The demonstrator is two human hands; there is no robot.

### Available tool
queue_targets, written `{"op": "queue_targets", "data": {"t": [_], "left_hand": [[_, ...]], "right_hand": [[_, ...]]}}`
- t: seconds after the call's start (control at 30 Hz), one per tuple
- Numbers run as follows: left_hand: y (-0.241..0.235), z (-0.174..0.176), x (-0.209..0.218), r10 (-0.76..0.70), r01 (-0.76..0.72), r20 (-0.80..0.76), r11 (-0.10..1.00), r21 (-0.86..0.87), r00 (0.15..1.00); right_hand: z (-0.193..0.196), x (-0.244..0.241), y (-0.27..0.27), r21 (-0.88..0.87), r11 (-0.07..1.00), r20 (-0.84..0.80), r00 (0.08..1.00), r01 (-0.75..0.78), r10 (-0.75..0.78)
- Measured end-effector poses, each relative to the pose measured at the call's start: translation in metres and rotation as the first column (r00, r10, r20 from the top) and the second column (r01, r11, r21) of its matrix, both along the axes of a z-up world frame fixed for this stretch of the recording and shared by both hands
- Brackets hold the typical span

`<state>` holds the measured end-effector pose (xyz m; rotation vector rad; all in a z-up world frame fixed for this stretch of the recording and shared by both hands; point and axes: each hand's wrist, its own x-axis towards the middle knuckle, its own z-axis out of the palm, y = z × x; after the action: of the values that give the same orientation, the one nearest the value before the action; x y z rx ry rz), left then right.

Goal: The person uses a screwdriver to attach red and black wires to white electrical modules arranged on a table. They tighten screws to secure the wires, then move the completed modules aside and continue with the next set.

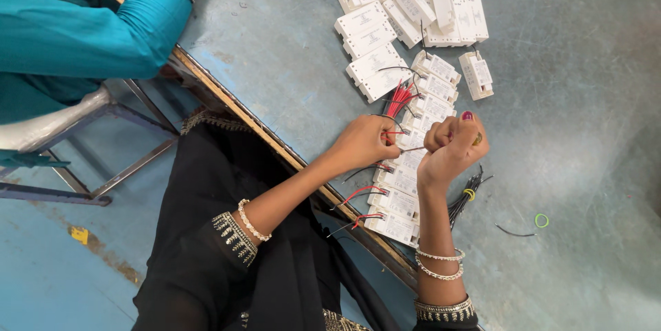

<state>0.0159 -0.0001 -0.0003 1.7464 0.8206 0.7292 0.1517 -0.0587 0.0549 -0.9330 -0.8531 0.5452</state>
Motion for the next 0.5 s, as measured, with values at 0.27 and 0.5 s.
{"op": "queue_targets", "data": {"t": [0.27,0.5], "left_hand": [[0.0029,-0.0034,0.0023,-0.003,0.003,0.004,1.0,0.012,1.0],[0.0035,-0.0071,0.0037,0.005,-0.006,0.015,0.997,0.082,1.0]], "right_hand": [[0.0,0.001,-0.001,0.015,1.0,0.025,1.0,-0.007,0.007],[-0.0026,0.0018,-0.0004,0.024,1.0,0.028,1.0,0.002,-0.002]]}}
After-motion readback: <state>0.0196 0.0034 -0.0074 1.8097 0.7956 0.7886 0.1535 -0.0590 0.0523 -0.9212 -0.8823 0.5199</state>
